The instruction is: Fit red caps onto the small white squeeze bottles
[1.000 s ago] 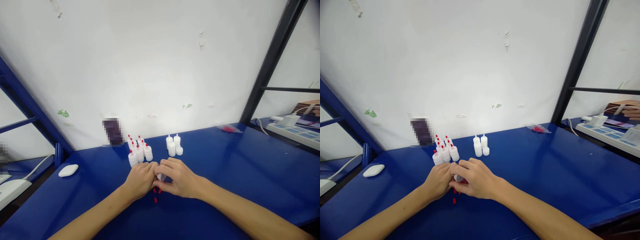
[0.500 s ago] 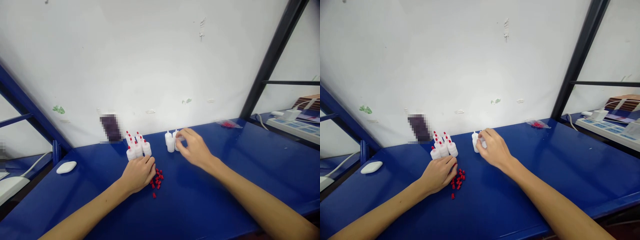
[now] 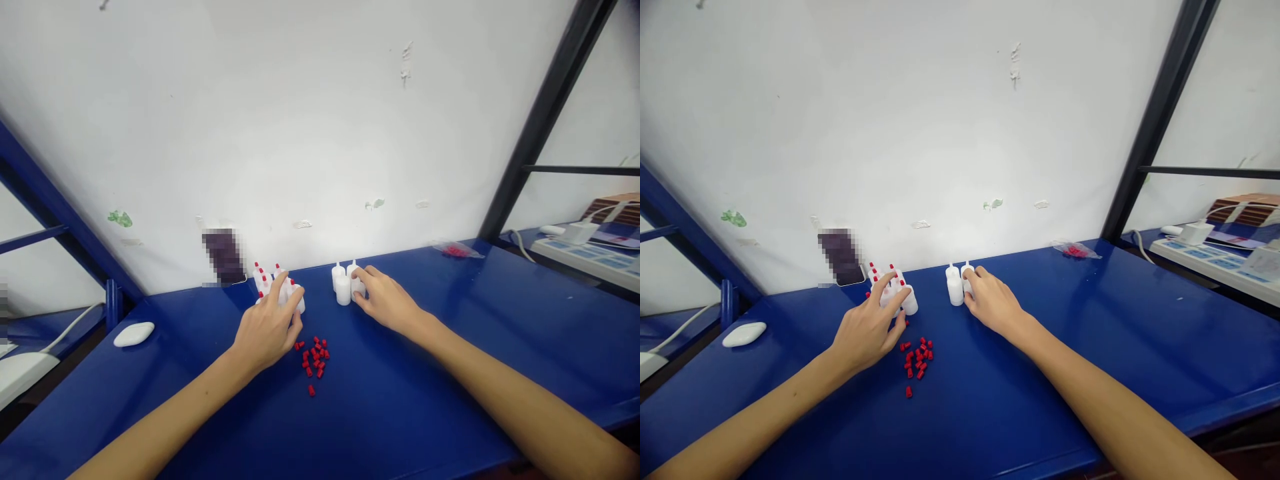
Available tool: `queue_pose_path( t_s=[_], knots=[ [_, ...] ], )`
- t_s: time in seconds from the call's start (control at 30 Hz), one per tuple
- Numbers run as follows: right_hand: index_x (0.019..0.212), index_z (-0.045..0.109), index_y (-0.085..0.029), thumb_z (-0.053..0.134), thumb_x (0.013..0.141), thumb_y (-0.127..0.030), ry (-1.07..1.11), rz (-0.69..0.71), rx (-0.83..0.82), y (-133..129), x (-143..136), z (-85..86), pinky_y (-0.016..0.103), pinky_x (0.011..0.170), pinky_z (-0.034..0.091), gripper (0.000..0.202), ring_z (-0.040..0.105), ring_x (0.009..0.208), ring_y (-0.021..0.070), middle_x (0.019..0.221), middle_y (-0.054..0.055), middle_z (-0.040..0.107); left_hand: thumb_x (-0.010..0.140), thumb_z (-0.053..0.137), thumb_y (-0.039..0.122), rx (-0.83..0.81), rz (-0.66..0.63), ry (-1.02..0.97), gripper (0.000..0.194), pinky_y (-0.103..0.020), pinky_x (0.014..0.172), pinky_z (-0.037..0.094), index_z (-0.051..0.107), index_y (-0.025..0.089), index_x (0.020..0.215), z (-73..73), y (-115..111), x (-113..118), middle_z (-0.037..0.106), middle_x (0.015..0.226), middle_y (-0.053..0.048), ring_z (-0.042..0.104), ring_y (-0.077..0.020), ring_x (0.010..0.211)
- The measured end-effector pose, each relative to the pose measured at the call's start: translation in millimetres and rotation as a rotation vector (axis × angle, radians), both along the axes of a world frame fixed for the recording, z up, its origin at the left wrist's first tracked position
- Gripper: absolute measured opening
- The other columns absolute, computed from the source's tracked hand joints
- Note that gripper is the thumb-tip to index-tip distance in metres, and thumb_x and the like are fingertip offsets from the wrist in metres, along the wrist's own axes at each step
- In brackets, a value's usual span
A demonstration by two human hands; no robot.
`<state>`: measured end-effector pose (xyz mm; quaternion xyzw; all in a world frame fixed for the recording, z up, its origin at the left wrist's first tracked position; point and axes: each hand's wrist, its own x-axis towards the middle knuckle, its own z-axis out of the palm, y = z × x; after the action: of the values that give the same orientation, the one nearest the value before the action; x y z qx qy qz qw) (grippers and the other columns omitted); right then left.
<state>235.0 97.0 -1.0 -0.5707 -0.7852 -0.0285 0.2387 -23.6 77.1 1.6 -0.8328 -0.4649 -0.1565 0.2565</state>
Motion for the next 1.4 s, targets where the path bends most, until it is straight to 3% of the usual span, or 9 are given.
queue_pose_path(
  t_s=[0.1, 0.27, 0.6, 0.73, 0.9, 1.0, 1.1, 1.23, 1.4],
  knots=[
    [0.111, 0.057, -0.017, 0.054, 0.090, -0.024, 0.046, -0.040, 0.033, -0.4, -1.1, 1.4, 0.028, 0.059, 0.039, 0.023, 0.057, 0.064, 0.0154, 0.098, 0.008, 0.061, 0.095, 0.039, 0.027, -0.048, 0.077, 0.052, 0.043, -0.030, 0.052, 0.052, 0.049, 0.024, 0.136, 0.6, 3.4, 0.1, 0.037, 0.151, -0.019, 0.070, -0.0220, 0.073],
    [0.089, 0.058, -0.019, 0.052, 0.090, -0.026, 0.184, -0.077, 0.131, -3.3, -3.7, 7.4, 0.028, 0.062, 0.042, 0.009, 0.059, 0.067, 0.0162, 0.091, 0.005, 0.063, 0.096, 0.036, 0.026, -0.066, 0.094, 0.121, 0.048, -0.031, 0.052, 0.052, 0.045, 0.019, 0.142, -4.4, 6.2, 0.8, 0.048, 0.146, -0.017, 0.072, -0.0236, 0.073],
    [0.079, 0.058, -0.019, 0.053, 0.088, -0.020, 0.191, 0.336, 0.252, -31.9, -29.8, 10.9, 0.033, 0.075, 0.039, 0.010, 0.057, 0.076, 0.0178, 0.083, 0.004, 0.063, 0.095, 0.039, 0.020, -0.122, 0.103, 0.081, 0.049, -0.031, 0.058, 0.056, 0.044, 0.018, 0.144, -5.8, 10.7, 0.9, 0.050, 0.144, -0.018, 0.072, -0.0222, 0.076],
    [0.064, 0.048, -0.019, 0.050, 0.091, -0.023, 0.256, 0.448, 0.261, -36.5, -36.2, 4.4, 0.029, 0.065, 0.036, 0.027, 0.050, 0.066, 0.0147, 0.072, 0.002, 0.055, 0.094, 0.041, 0.015, -0.033, 0.006, 0.028, 0.048, -0.027, 0.055, 0.055, 0.046, 0.019, 0.142, -6.5, 11.6, -2.7, 0.055, 0.140, -0.012, 0.072, -0.0205, 0.081],
    [0.066, 0.049, -0.020, 0.063, 0.082, -0.032, 0.326, 0.492, 0.309, -34.2, -40.4, -8.5, 0.029, 0.066, 0.039, 0.025, 0.053, 0.068, 0.0143, 0.078, 0.002, 0.060, 0.096, 0.041, 0.013, 0.147, -0.269, -0.204, 0.041, -0.021, 0.063, 0.056, 0.054, 0.022, 0.134, -10.4, 8.8, -7.0, 0.066, 0.124, -0.009, 0.071, -0.0155, 0.089],
    [0.072, 0.051, -0.021, 0.065, 0.073, -0.035, 0.423, 0.528, 0.325, -37.5, -39.8, -8.2, 0.030, 0.063, 0.042, 0.020, 0.053, 0.065, 0.0155, 0.074, 0.001, 0.058, 0.096, 0.045, 0.010, 0.135, -0.418, -0.352, 0.035, -0.020, 0.075, 0.057, 0.058, 0.022, 0.126, -23.6, 3.4, -4.1, 0.070, 0.113, -0.007, 0.070, -0.0135, 0.095],
    [0.092, 0.055, -0.020, 0.061, 0.075, -0.032, 0.435, 0.532, 0.253, -42.2, -38.9, -3.4, 0.029, 0.064, 0.045, 0.021, 0.054, 0.068, 0.0160, 0.081, 0.002, 0.059, 0.094, 0.050, 0.009, 0.070, -0.558, -0.380, 0.032, -0.020, 0.074, 0.057, 0.059, 0.020, 0.123, -37.3, -3.0, 3.4, 0.071, 0.106, -0.006, 0.070, -0.0115, 0.089],
    [0.115, 0.052, -0.022, 0.061, 0.084, -0.030, 0.364, 0.522, 0.106, -42.4, -41.4, -3.8, 0.027, 0.069, 0.047, 0.033, 0.060, 0.073, 0.0150, 0.091, 0.002, 0.065, 0.093, 0.052, 0.009, 0.011, -0.596, -0.482, 0.026, -0.021, 0.075, 0.057, 0.059, 0.018, 0.117, -40.8, -8.4, 13.5, 0.072, 0.101, -0.005, 0.070, -0.0119, 0.087],
    [0.106, 0.056, -0.021, 0.055, 0.094, -0.031, 0.460, 0.594, 0.099, -38.2, -47.6, -12.3, 0.023, 0.064, 0.045, 0.015, 0.058, 0.069, 0.0121, 0.083, 0.000, 0.065, 0.094, 0.050, 0.016, -0.023, -0.563, -0.456, 0.017, -0.022, 0.064, 0.053, 0.057, 0.019, 0.110, -40.0, -8.8, 15.2, 0.069, 0.088, -0.002, 0.067, -0.0118, 0.071]
  ],
)
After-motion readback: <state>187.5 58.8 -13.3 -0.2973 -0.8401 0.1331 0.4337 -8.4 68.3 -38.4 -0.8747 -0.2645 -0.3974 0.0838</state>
